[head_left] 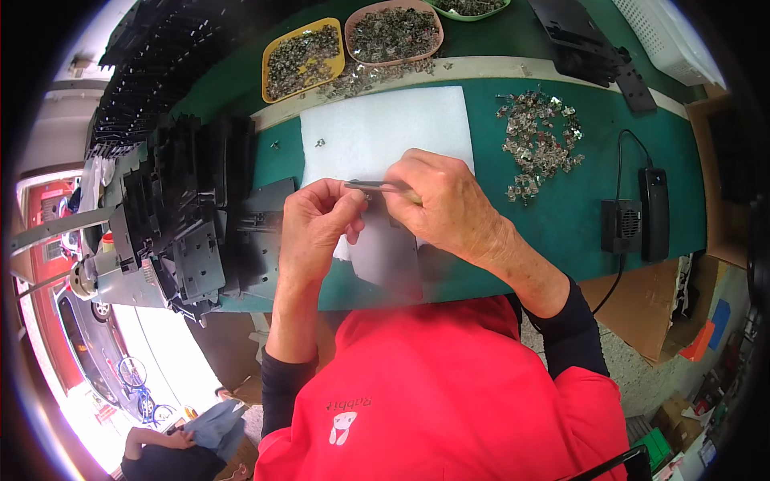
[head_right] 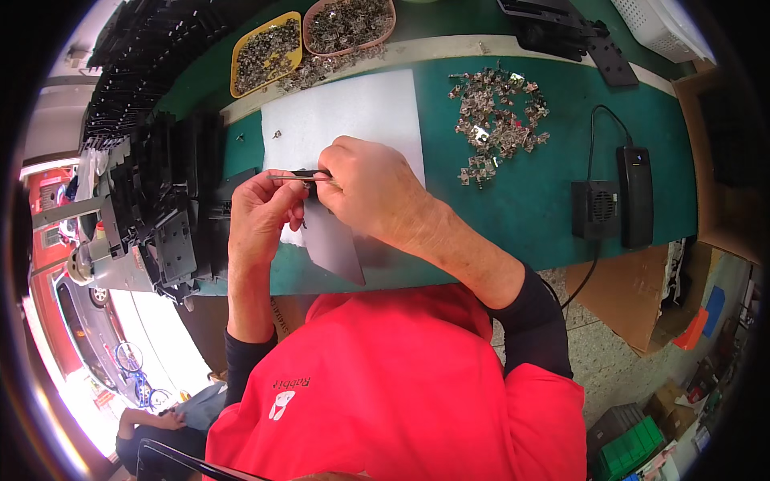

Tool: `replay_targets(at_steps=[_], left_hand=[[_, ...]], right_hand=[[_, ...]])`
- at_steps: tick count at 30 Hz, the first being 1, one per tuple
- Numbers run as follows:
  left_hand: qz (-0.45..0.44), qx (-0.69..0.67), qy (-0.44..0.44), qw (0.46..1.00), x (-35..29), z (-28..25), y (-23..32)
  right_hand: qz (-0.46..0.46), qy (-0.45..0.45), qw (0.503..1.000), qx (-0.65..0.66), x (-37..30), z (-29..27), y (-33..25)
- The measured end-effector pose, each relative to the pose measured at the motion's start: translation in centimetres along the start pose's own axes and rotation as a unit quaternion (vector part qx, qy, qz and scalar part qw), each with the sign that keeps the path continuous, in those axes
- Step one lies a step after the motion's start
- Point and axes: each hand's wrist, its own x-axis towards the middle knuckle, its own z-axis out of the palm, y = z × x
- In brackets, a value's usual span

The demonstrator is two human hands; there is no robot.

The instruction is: The person uses a small screwdriver to tighten screws on the back of a black electronic device. They repeatedly pick up the device, secure fasteners, and place it back on the workbench. The person handles multiple similar units in a repetitive assembly or finishing process.

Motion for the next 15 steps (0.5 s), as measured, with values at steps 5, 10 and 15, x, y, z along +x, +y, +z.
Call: replay_targets(at_steps=[5,10,15], left_hand=[[0.012,-0.046,0.028,0.998,-0.3,0.4,-0.3],[0.053,0.028,0.099,0.993,-1.0,1.9,-0.4],[0.089,0.054,0.157,0.982,-1.5,3.1,-1.1]], right_hand=[[-0.010,0.018,1.000,-0.006,-0.1,0.4,-0.2],[-0.005,0.014,1.000,-0.012,-0.1,0.3,-0.6],[-0.013,0.031,0.999,-0.003,-0.3,0.6,-0.5]])
